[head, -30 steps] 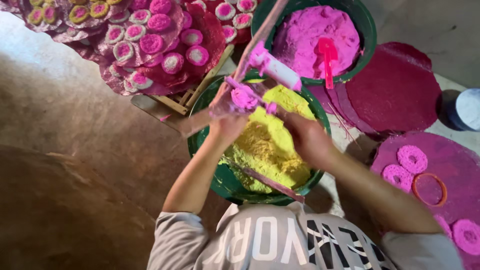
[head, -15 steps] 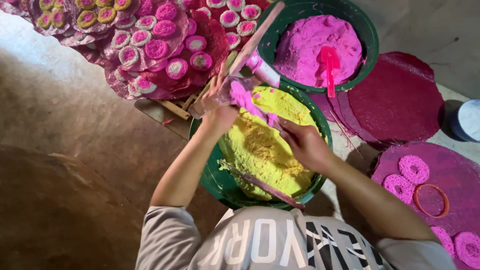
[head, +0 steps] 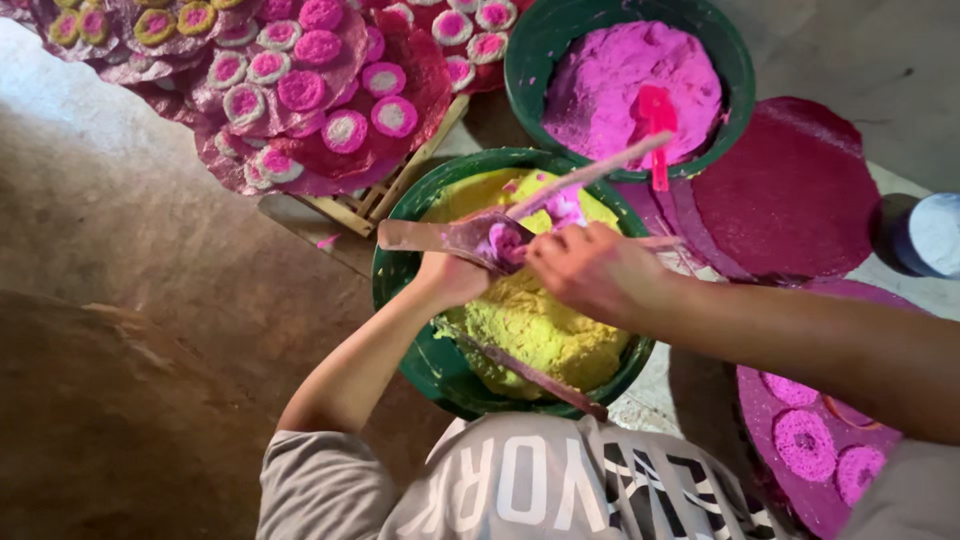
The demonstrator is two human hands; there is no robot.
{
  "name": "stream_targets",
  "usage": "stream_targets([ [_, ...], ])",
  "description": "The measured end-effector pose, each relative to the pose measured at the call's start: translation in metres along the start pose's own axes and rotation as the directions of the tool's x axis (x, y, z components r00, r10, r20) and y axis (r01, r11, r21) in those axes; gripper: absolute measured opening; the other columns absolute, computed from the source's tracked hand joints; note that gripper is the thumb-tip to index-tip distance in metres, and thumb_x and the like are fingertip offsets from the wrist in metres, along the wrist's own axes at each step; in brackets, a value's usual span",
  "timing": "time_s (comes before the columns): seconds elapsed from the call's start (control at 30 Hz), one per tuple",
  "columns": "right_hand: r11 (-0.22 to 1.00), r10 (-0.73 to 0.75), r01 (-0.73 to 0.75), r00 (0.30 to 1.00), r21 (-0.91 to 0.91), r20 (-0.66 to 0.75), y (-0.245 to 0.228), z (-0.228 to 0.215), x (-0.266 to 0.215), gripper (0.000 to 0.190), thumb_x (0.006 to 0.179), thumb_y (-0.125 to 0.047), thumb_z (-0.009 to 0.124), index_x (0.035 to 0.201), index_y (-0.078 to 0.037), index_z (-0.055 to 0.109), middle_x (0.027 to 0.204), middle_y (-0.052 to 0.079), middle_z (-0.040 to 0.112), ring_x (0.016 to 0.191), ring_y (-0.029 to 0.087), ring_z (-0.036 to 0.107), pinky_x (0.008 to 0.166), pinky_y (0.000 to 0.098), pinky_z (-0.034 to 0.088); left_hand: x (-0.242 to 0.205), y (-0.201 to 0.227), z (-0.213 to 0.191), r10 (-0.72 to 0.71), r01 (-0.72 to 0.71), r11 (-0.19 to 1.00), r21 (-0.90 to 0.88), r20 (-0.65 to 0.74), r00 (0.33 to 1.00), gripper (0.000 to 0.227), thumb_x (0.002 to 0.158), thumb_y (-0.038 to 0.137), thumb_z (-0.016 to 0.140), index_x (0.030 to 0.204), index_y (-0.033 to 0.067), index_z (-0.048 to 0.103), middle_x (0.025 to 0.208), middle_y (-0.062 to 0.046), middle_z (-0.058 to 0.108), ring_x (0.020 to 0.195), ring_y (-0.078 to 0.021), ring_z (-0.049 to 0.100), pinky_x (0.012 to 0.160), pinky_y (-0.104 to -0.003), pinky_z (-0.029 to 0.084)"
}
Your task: The person creates circular patterns on flat bases using a press tool. They apply pink and yellow paste to the bases and refill the tool from large bowls using a spoon and their hands.
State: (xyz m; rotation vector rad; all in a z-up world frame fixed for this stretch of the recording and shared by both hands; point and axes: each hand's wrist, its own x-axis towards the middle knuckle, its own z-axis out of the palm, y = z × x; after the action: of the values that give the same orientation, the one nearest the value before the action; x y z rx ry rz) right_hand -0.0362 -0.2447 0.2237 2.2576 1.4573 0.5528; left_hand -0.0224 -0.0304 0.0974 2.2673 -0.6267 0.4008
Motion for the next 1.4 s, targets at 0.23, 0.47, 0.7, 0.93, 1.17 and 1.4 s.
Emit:
stream_targets([
  [0.23, 0.875, 0.483, -0.475, 0.865, -0.091, 0.131, 0.079, 0.002, -0.072, 0.021, 0.096, -0.014, 0.057, 0.113, -0.01, 0.069, 0.093, 0.006, 0.068, 0.078, 0.023, 0.069, 0.06, 0.0382, 0.056, -0.029, -0.108, -0.039, -0.534, 0.365, 0.724, -0.586, -0.14, 0.834, 0.027, 0.097, 0.0, 0.065, 0.122, 0.0039, 0.075, 0.092, -0.005, 0.059, 0.068, -0.0092, 0.05, 0.054, -0.027, 0.038],
  [0.47, 0.539, 0.558, -0.331, 0.829, 0.775, -0.034, 0.13, 0.072, -0.036, 0.091, 0.112, -0.055, 0.048, 0.167, -0.003, -0.002, 0.16, 0.022, 0.025, 0.14, 0.033, 0.048, 0.117, 0.0582, 0.035, -0.006, -0.026, 0.013, -0.375, 0.499, 0.346, -0.795, 0.371, 0.85, 0.06, 0.065, -0.001, 0.058, 0.125, 0.0063, 0.065, 0.094, 0.0, 0.057, 0.083, -0.0075, 0.056, 0.071, -0.025, 0.056],
  [0.7, -0.471, 0.702, 0.533, 0.709, 0.703, -0.066, 0.041, 0.024, -0.13, 0.089, 0.1, -0.059, 0.067, 0.16, -0.006, 0.028, 0.152, 0.028, 0.05, 0.121, 0.037, 0.062, 0.1, 0.0513, 0.053, 0.003, 0.086, 0.087, 0.186, 0.53, 0.191, -0.826, 0.561, 0.807, 0.054, 0.078, 0.004, 0.072, 0.131, 0.0031, 0.061, 0.129, -0.014, 0.064, 0.12, -0.0246, 0.062, 0.107, -0.037, 0.05],
  [0.93, 0.0, 0.801, 0.248, 0.58, 0.969, -0.148, -0.011, -0.025, -0.241, 0.068, 0.102, -0.038, 0.066, 0.158, -0.013, 0.036, 0.146, 0.034, 0.049, 0.124, 0.046, 0.065, 0.095, 0.0505, 0.06, 0.035, 0.17, 0.078, 0.307, 0.015, 0.89, -0.456, 0.623, 0.719, 0.041, 0.088, 0.025, 0.078, 0.12, 0.0079, 0.061, 0.111, -0.011, 0.069, 0.103, -0.023, 0.067, 0.094, -0.037, 0.056],
  [1.17, 0.678, 0.611, -0.168, 0.671, 0.715, -0.421, -0.073, -0.069, -0.302, 0.071, 0.097, -0.04, 0.072, 0.153, -0.015, 0.037, 0.13, 0.031, 0.06, 0.127, 0.045, 0.062, 0.101, 0.0477, 0.058, -0.007, 0.231, 0.161, 0.359, -0.162, 0.932, -0.323, 0.776, 0.518, 0.042, 0.087, 0.028, 0.078, 0.121, 0.0071, 0.064, 0.113, -0.013, 0.07, 0.104, -0.0252, 0.068, 0.093, -0.039, 0.055],
  [1.4, 0.115, 0.892, -0.416, 0.443, 0.902, 0.091, -0.101, -0.058, -0.395, 0.075, 0.097, -0.034, 0.065, 0.159, -0.005, 0.036, 0.148, 0.02, 0.057, 0.13, 0.034, 0.063, 0.111, 0.045, 0.048, 0.006, 0.274, 0.25, 0.538, -0.114, 0.831, -0.545, 0.735, 0.412, 0.044, 0.085, 0.03, 0.077, 0.121, 0.0063, 0.067, 0.114, -0.015, 0.071, 0.106, -0.0273, 0.068, 0.092, -0.04, 0.054],
])
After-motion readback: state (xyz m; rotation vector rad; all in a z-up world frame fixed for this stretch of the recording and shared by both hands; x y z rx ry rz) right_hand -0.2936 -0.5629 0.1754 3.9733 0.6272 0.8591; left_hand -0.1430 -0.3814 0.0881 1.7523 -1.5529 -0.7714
